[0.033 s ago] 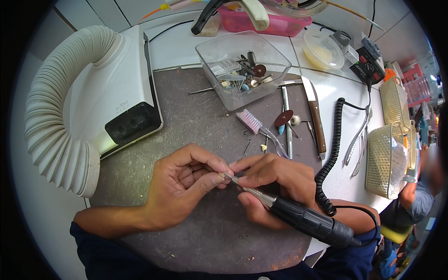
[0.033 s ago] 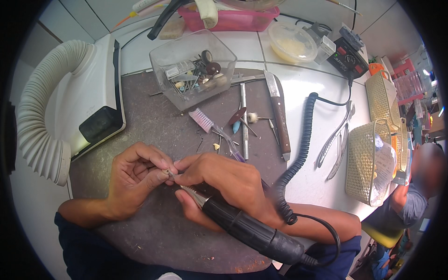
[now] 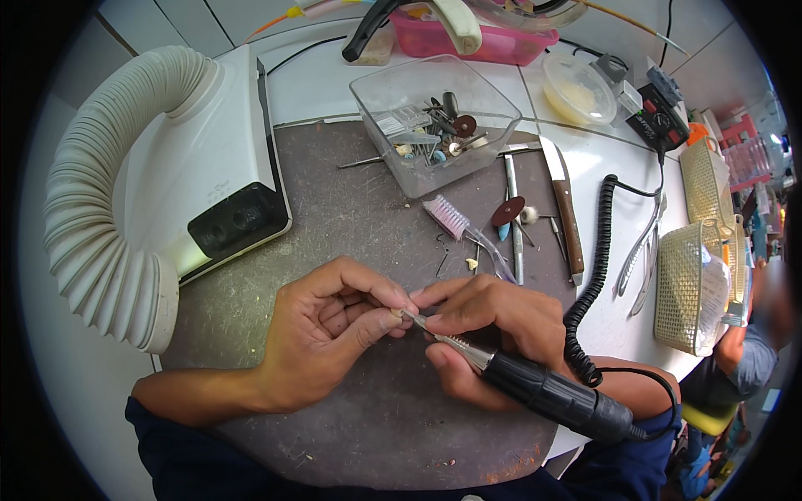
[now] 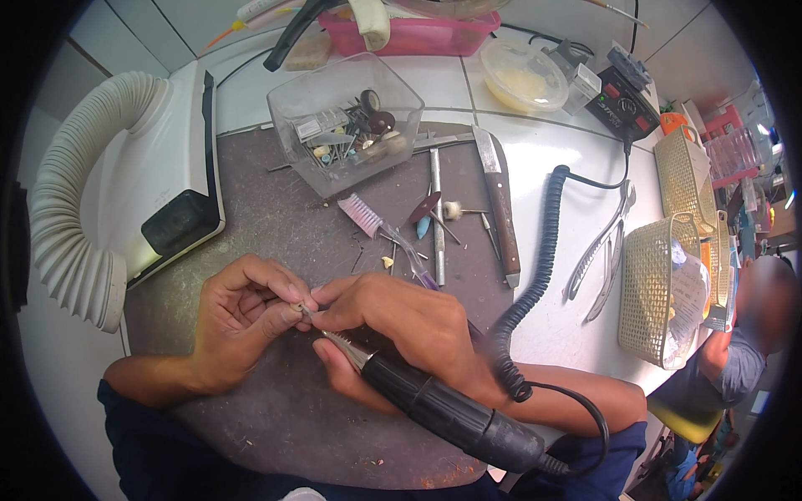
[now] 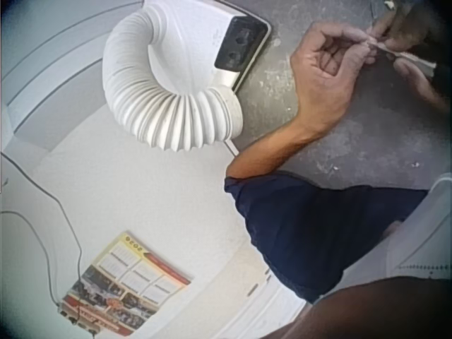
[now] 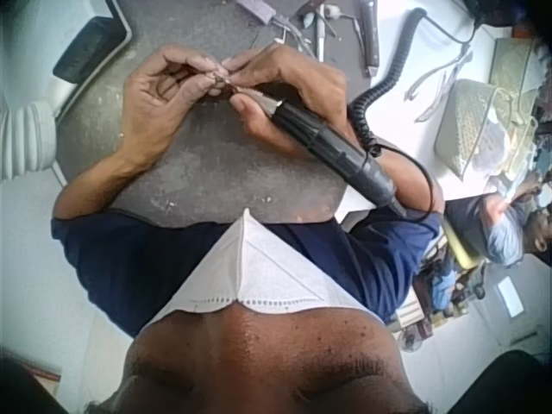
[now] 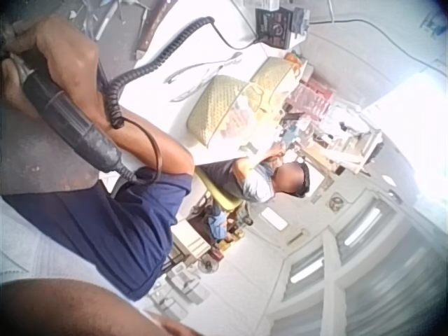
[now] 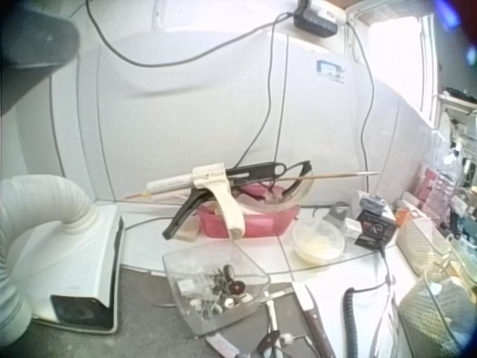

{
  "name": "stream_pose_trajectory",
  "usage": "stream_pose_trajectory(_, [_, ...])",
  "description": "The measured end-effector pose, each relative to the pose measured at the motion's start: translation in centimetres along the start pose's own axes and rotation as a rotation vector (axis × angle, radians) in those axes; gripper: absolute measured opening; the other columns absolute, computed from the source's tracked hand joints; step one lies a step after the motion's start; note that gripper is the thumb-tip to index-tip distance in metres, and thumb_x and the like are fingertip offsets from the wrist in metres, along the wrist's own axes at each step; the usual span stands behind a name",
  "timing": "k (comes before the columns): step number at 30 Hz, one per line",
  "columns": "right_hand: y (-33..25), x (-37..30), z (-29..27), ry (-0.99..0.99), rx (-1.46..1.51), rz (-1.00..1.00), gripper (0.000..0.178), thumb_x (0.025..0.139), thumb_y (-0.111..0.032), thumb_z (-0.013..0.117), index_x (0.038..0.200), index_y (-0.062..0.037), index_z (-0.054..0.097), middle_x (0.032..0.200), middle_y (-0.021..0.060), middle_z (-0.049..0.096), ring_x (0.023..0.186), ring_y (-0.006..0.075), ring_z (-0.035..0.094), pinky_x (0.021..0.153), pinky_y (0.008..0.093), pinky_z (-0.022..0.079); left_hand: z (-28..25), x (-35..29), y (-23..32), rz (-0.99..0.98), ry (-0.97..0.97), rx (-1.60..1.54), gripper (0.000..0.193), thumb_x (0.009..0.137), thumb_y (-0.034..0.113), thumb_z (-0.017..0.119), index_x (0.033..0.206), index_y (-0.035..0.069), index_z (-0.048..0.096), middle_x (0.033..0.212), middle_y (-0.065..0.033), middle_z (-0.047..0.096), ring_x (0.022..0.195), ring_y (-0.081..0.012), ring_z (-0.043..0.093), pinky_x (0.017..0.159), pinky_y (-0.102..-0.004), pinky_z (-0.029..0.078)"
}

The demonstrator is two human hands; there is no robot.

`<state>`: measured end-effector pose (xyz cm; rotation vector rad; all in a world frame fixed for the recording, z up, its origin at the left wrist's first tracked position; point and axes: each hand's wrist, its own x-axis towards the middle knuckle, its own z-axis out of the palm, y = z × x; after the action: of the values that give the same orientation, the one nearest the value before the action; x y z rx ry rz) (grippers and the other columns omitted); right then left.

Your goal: The person uses a rotary tool to grind and shape a small, light-colored object held in their left hand. They periodically stop to brush the object with a small brush to remove debris. The task involves repetitive grinding and cleaning cycles on the single item.

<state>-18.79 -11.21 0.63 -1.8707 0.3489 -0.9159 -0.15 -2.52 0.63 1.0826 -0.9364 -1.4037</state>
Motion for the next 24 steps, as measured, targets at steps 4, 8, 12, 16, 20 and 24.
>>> stream_pose_trajectory(4, [-0.03,-0.03,-0.06,-0.01,-0.01,0.012,0.024,0.069,0.003,0.074,0.089,0.0028,0.061,0.084,0.0169,0.067,0.085,0.0273,0.07,0.071,0.0307,0.056,-0.04,0.07,-0.04,0.014,-0.012,0.004,0.016,0.089,-0.008,0.058,0.101,0.0,0.051,0.099,-0.0138,0.059,0.09,-0.0145,0.061,0.08,-0.0272,0.052])
stream_pose_trajectory(8, [0.29,-0.08,-0.04,-0.012,-0.001,-0.019,0.024,0.069,0.003,0.074,0.089,0.0022,0.061,0.083,0.0157,0.067,0.086,0.0276,0.07,0.071,0.031,0.056,0.01,0.07,-0.04,0.016,-0.014,0.001,0.016,0.089,-0.009,0.058,0.101,0.0,0.051,0.1,-0.0135,0.058,0.092,-0.0148,0.061,0.081,-0.0272,0.052])
stream_pose_trajectory(12, [0.57,-0.02,-0.11,-0.027,-0.005,-0.059,0.02,0.073,0.0,0.074,0.088,0.0037,0.061,0.077,0.0148,0.066,0.081,0.0286,0.07,0.077,0.0384,0.057,-0.04,0.07,-0.2,0.034,-0.021,-0.007,0.017,0.089,-0.009,0.057,0.101,0.0,0.05,0.101,-0.0128,0.057,0.094,-0.0149,0.061,0.083,-0.0269,0.052])
stream_pose_trajectory(16, [0.54,-0.2,0.08,-0.002,-0.005,-0.054,0.023,0.069,0.003,0.074,0.088,0.0019,0.061,0.082,0.0139,0.067,0.086,0.0289,0.07,0.071,0.0325,0.055,-0.04,0.04,-0.28,0.043,-0.025,-0.005,0.017,0.089,-0.008,0.057,0.101,0.001,0.05,0.101,-0.0124,0.057,0.094,-0.0147,0.06,0.083,-0.0269,0.052])
stream_pose_trajectory(20, [0.4,-0.17,0.02,-0.004,-0.013,-0.05,0.023,0.069,0.003,0.074,0.088,0.0021,0.061,0.083,0.0143,0.067,0.086,0.0288,0.07,0.071,0.0321,0.056,0.04,0.04,-0.05,0.017,-0.011,-0.003,0.016,0.09,-0.006,0.058,0.102,0.001,0.049,0.1,-0.0129,0.058,0.093,-0.0142,0.061,0.082,-0.0269,0.052])
stream_pose_trajectory(24, [0.29,-0.09,-0.19,-0.036,-0.008,-0.063,0.021,0.074,0.0,0.074,0.09,0.0037,0.061,0.08,0.015,0.065,0.085,0.0312,0.07,0.076,0.0376,0.057,-0.37,-0.11,-0.56,0.052,-0.023,-0.04,0.014,0.092,-0.005,0.057,0.104,-0.003,0.052,0.102,-0.0133,0.062,0.095,-0.0138,0.062,0.085,-0.0257,0.054])
